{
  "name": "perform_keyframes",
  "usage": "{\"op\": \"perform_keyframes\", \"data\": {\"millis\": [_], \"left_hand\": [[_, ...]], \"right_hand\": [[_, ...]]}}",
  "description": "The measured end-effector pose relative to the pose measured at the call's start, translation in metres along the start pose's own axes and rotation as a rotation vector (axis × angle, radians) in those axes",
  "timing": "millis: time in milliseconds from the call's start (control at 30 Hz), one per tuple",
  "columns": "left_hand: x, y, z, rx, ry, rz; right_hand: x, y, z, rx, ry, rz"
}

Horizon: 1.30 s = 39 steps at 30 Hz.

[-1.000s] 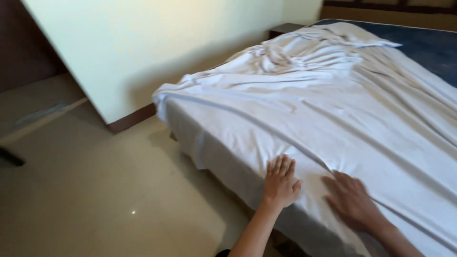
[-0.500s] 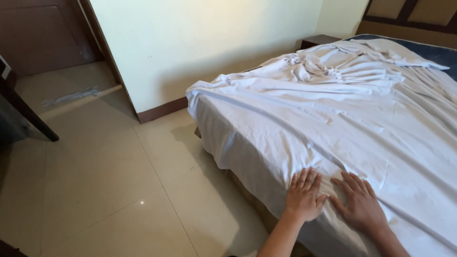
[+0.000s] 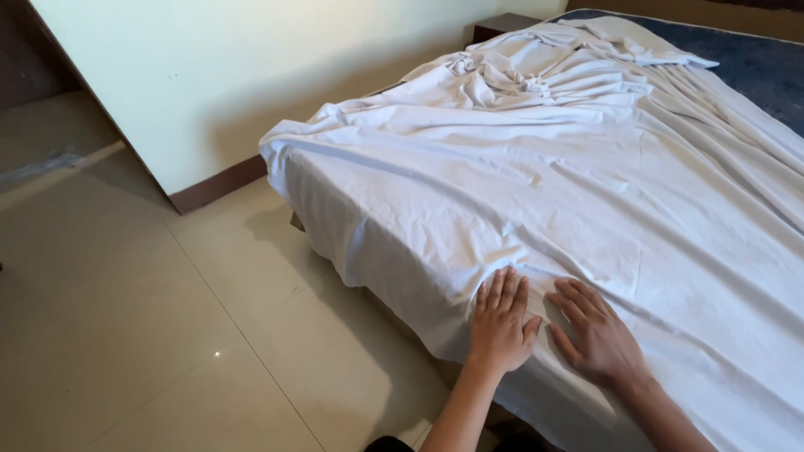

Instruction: The person spreads a white fitted sheet over a mattress, smoothing it out and tucking the edges under the mattress. They move around the bed to adjust the sheet on all sides.

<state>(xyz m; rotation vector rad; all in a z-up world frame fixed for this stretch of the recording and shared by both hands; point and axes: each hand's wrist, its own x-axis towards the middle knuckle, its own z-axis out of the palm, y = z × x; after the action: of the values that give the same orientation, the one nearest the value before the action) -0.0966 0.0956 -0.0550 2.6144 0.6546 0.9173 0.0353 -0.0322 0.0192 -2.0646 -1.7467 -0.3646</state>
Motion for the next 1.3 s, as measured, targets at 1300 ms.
{"op": "perform_keyframes", "data": {"millis": [1300], "left_hand": [[0.098,-0.148,-0.129,-0.372,-0.687,-0.274]], "right_hand": [[0.214,-0.030,0.029,-0.489,-1.236,-0.120]]}}
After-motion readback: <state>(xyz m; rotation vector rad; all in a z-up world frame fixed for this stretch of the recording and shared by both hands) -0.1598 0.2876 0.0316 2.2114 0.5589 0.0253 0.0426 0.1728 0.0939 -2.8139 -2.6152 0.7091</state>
